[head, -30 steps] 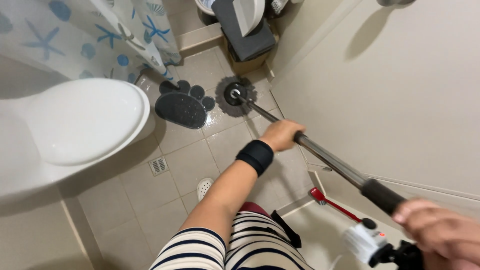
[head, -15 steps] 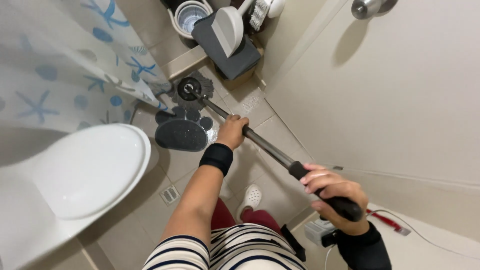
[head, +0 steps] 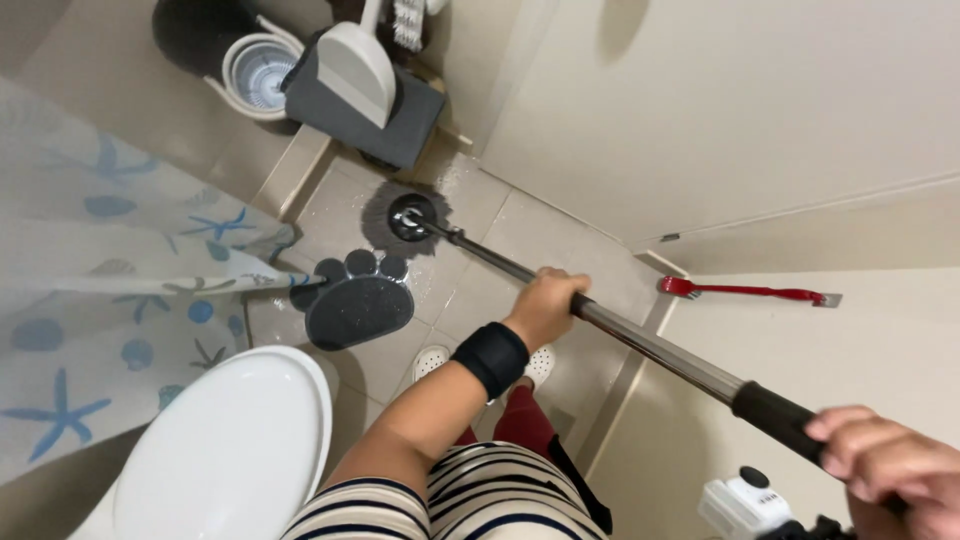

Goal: The person scrubs a white sink with a red long-handled brush, then moves to the floor to mop the tiled area using a spin mop and wringer bucket. The person cleans around the toilet and near the shower curtain, repeatedly wringing the mop in the bucket.

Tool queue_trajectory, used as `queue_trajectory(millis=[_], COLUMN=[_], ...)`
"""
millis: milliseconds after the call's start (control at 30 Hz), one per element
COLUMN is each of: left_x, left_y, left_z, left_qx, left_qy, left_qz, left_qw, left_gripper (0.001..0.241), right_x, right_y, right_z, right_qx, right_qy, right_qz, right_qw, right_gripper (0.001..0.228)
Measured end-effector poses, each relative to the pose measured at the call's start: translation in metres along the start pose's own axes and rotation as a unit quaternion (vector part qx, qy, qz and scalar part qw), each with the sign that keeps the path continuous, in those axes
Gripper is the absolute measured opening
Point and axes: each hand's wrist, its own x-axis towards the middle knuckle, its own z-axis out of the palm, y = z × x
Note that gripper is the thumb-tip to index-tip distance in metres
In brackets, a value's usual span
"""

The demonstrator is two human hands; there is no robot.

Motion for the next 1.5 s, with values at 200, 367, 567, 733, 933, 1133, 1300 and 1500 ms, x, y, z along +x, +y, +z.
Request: queue_trajectory(millis=[200, 367, 567, 733, 933, 1133, 1300, 1500], left_x=[0.02, 0.007, -0.031, -0.063, -0.07, -0.051, -0.058, -0.063], left_y=[0.009, 0.012, -0.017, -0.055, -0.078, 0.002, -0.002, 0.007], left_z=[0.008, -0.035, -0.094, -0.133, -0.174, -0.169, -0.141, -0.134], left_qx=[-0.029, 0.029, 0.075, 0.089, 0.156, 0.178, 0.152, 0.142], left_qy=[-0.055, -0.084, -0.061, 0.005, 0.008, 0.01, 0.067, 0.072], left_qz=[0.069, 0.029, -0.033, -0.082, -0.042, 0.038, -0.018, -0.048], left_qw=[0.996, 0.996, 0.995, 0.993, 0.987, 0.983, 0.986, 0.986], left_gripper=[0.02, 0.021, 0.025, 0.021, 0.018, 0.022, 0.021, 0.021], right_x=[-0.052, -0.044, 0.063, 0.113, 0.158, 0.178, 0.166, 0.159], right_y=[0.016, 0.05, -0.007, -0.041, -0.035, -0.031, -0.002, -0.005], right_z=[-0.03, -0.065, 0.071, 0.164, 0.225, 0.219, 0.195, 0.187], right_qx=[-0.029, -0.068, -0.074, -0.021, 0.038, 0.119, 0.086, 0.043], right_qy=[0.011, -0.013, -0.042, -0.085, -0.054, -0.052, -0.09, -0.158], right_qz=[-0.007, -0.057, 0.014, 0.037, -0.041, -0.087, -0.044, -0.008], right_qw=[0.999, 0.996, 0.996, 0.995, 0.997, 0.988, 0.991, 0.986], right_gripper=[0.033, 0.027, 0.033, 0.032, 0.014, 0.04, 0.041, 0.02])
